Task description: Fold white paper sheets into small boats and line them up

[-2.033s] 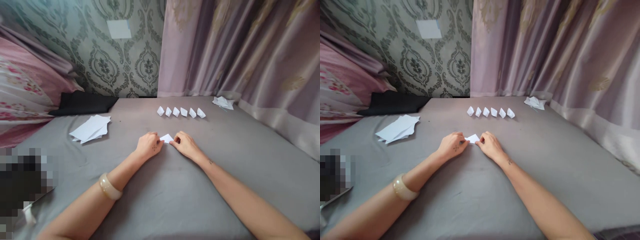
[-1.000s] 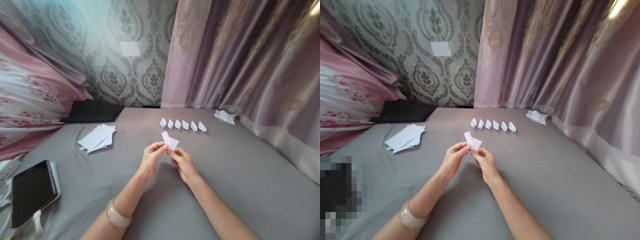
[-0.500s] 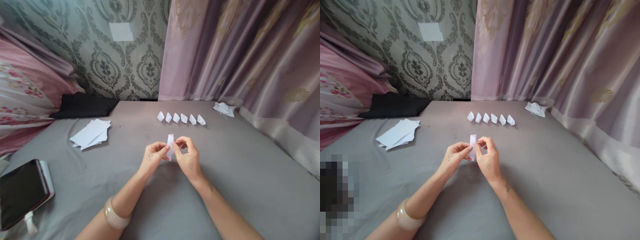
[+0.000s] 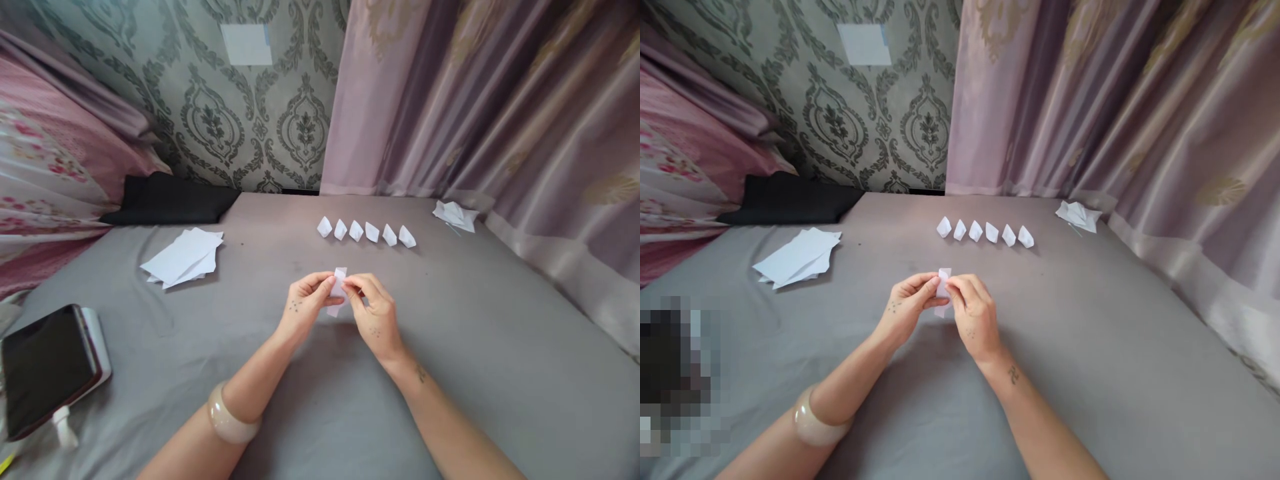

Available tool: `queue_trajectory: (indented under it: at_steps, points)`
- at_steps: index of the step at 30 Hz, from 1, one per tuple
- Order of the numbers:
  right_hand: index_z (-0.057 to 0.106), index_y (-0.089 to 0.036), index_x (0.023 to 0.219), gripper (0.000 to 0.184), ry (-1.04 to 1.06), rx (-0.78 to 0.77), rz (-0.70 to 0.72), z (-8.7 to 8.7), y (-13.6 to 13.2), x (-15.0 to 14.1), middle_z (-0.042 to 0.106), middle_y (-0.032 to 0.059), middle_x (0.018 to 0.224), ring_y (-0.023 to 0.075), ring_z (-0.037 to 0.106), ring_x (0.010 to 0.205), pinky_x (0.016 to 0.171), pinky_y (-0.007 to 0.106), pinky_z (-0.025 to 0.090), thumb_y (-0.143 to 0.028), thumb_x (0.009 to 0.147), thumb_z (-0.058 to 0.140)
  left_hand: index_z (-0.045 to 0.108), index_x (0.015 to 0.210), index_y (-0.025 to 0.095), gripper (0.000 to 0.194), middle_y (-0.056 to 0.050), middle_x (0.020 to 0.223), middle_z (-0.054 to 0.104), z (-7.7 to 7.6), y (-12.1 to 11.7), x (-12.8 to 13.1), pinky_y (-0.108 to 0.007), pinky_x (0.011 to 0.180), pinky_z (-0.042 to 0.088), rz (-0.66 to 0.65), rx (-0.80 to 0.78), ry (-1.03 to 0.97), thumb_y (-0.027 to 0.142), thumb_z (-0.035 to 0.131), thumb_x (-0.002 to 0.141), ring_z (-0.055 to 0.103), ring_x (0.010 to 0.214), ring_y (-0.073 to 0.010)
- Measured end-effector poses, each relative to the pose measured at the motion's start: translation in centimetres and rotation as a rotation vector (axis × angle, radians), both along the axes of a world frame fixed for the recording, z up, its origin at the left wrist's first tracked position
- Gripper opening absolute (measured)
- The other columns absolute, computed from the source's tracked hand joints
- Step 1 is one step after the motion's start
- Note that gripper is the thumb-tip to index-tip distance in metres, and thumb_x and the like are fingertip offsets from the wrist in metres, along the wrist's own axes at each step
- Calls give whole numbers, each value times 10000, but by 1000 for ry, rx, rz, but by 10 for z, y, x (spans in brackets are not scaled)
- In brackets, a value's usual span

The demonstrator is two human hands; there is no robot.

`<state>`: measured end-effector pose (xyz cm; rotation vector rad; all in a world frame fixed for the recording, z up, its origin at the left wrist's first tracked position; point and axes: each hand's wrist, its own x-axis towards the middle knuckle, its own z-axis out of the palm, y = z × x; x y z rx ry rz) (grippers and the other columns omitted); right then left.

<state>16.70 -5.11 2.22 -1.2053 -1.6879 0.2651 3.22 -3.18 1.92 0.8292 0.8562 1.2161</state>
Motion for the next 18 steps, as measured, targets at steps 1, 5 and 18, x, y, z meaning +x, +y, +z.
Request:
queue_trajectory:
  at_steps: [1, 5, 18]
  points:
    - [634, -263, 981, 148, -20, 7, -1, 0, 0, 0, 639, 30, 921, 155, 599, 858, 800, 312, 494, -208, 920, 510, 725, 873, 147, 261, -35, 835, 697, 0, 0, 0, -308, 721, 598, -5, 0, 5, 356, 741, 718, 649, 735, -138]
    - [645, -284, 1085, 237, -93, 50, -30, -3, -2, -1, 642, 43, 952, 169, 606, 895, 826, 328, 503, -199, 926, 492, 726, 884, 151, 258, -48, 878, 705, 1, 0, -1, -319, 726, 601, -4, 5, 12, 363, 724, 738, 652, 756, -146]
    - [627, -272, 1186, 314, -106, 85, -76, -4, -4, -7, 652, 60, 1012, 183, 605, 950, 872, 347, 503, -170, 921, 492, 737, 954, 156, 287, -74, 950, 721, 1, -2, 2, -343, 765, 597, -14, 35, 31, 362, 708, 756, 675, 849, -199]
